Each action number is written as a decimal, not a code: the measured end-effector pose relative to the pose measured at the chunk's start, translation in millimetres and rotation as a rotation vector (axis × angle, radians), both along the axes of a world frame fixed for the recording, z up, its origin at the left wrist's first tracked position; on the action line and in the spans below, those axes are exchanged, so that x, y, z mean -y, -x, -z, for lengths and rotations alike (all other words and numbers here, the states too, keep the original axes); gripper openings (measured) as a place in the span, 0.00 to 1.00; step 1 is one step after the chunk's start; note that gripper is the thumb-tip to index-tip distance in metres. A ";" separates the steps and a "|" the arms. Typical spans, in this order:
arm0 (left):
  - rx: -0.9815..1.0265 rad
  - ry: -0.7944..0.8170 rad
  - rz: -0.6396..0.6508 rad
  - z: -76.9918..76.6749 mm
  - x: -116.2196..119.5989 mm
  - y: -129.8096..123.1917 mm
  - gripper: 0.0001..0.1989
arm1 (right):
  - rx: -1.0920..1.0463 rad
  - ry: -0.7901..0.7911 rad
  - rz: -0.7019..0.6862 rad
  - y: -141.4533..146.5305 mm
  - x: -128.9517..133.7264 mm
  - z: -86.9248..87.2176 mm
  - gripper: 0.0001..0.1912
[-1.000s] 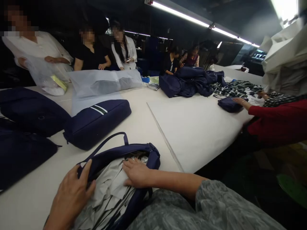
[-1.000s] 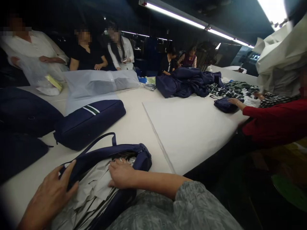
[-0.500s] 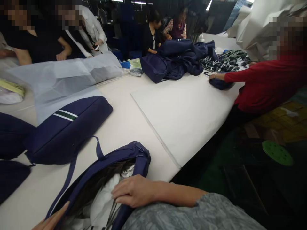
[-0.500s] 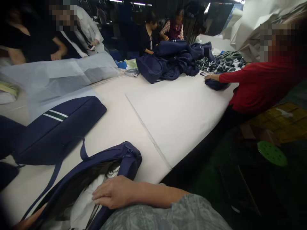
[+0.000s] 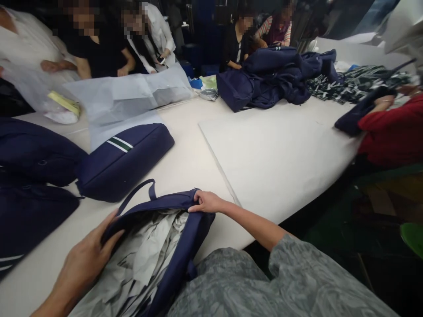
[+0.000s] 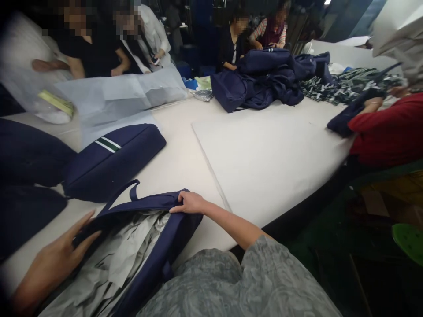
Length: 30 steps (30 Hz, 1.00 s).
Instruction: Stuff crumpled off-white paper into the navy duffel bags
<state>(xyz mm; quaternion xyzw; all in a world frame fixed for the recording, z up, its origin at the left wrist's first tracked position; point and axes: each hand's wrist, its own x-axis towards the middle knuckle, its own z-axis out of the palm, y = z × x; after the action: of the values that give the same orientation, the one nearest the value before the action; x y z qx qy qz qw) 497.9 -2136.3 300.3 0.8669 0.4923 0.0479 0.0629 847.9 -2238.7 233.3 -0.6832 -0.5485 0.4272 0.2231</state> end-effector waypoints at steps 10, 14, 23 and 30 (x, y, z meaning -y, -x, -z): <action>0.228 0.320 0.232 -2.8 41.0 6.9 0.28 | 0.008 -0.130 -0.126 6.7 35.4 -13.9 0.14; 0.270 0.333 0.259 -10.4 52.6 -1.9 0.34 | -0.214 -0.098 -0.040 10.2 35.6 -1.5 0.18; 0.255 0.015 0.412 -8.0 81.5 25.9 0.30 | -0.349 -0.049 -0.045 30.8 41.6 -76.3 0.19; 0.181 -0.425 0.395 -14.6 99.6 7.0 0.27 | -0.406 0.049 0.104 -3.4 14.6 -99.7 0.20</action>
<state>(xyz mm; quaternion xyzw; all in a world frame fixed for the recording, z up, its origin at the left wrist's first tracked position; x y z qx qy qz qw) 490.9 -2235.8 314.9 0.9318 0.2854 0.2137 -0.0683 851.3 -2253.4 332.9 -0.6159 -0.4456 0.5572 0.3341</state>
